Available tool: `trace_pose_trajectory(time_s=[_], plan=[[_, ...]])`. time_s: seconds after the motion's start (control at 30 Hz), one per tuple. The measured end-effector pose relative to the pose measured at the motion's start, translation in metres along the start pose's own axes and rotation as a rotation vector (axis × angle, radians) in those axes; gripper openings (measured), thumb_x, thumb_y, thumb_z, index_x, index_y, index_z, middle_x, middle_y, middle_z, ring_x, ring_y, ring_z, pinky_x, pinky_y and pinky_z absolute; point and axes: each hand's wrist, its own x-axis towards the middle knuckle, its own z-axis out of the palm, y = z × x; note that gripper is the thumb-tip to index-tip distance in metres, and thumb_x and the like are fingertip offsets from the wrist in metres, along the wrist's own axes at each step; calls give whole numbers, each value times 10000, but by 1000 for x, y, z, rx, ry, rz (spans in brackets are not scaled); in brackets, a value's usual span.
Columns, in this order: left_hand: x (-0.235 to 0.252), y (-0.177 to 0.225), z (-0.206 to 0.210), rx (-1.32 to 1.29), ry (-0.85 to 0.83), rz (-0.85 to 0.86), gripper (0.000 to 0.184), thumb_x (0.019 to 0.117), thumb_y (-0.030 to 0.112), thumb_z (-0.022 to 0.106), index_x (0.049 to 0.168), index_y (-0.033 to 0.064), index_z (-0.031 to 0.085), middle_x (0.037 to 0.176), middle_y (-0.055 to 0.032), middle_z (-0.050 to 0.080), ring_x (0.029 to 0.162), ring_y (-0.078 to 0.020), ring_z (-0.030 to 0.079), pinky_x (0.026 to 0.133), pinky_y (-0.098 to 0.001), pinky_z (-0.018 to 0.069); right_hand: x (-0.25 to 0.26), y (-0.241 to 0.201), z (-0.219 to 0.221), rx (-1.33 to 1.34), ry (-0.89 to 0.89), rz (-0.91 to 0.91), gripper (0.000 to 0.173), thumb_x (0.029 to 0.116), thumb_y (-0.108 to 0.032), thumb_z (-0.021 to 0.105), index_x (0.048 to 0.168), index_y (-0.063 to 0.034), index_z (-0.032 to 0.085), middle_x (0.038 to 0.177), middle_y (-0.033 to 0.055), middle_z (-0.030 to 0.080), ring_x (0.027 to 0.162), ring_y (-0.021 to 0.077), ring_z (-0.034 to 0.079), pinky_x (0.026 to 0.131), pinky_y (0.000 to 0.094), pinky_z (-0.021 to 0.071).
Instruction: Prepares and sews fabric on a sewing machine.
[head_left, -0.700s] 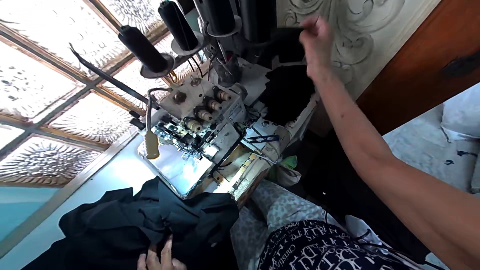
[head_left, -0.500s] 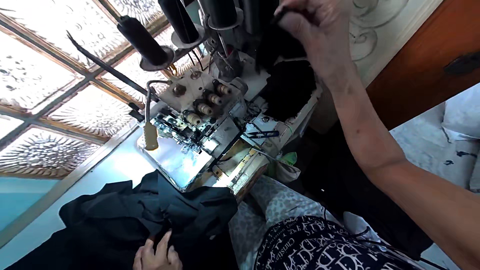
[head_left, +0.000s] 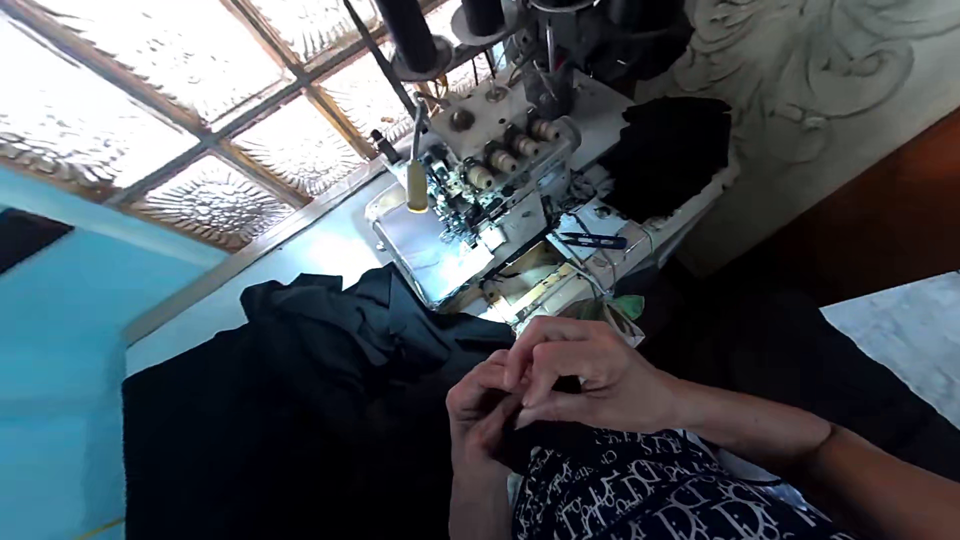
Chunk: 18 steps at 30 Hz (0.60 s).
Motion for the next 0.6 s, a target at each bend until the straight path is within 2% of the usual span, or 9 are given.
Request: trace_pose_trajectory(time_s=[0.1, 0.2, 0.37, 0.47, 0.6], plan=[[-6, -3, 3, -143, 51, -9, 198, 989, 115, 641, 1145, 140, 760, 1124, 42, 741, 1055, -32, 670, 947, -206, 528, -5, 1, 1, -7, 41, 55, 186, 926, -95, 736, 881, 37, 614, 995, 108, 656, 993, 23, 618, 852, 109, 498], [-13, -5, 3, -161, 106, -25, 195, 993, 125, 641, 1154, 115, 752, 1105, 12, 750, 1013, -44, 690, 922, -212, 550, -11, 6, 3, -17, 42, 106, 192, 928, -122, 744, 911, 12, 607, 1013, 86, 647, 975, 1, 603, 826, 99, 490], [-21, -10, -1, -177, 93, 5, 224, 995, 90, 628, 1176, 132, 755, 1134, 9, 738, 1055, -60, 674, 962, -227, 530, -19, 11, 4, -86, 39, 149, 248, 910, -232, 776, 924, -6, 675, 990, 74, 671, 958, -16, 605, 808, 89, 478], [-19, -11, -6, -146, 20, 23, 203, 999, 102, 630, 1155, 146, 753, 1118, 43, 725, 1055, -35, 652, 951, -201, 512, -22, 12, 5, -105, 45, 181, 333, 901, -319, 784, 913, -12, 656, 947, 54, 667, 904, -38, 590, 777, 82, 465], [-17, -11, -9, -95, 2, 11, 167, 1002, 124, 636, 1140, 117, 729, 1092, 35, 721, 1026, -33, 660, 926, -197, 526, -25, 13, 5, -139, 65, 169, 335, 915, -310, 769, 864, -9, 632, 889, 57, 653, 901, -23, 601, 789, 90, 468]])
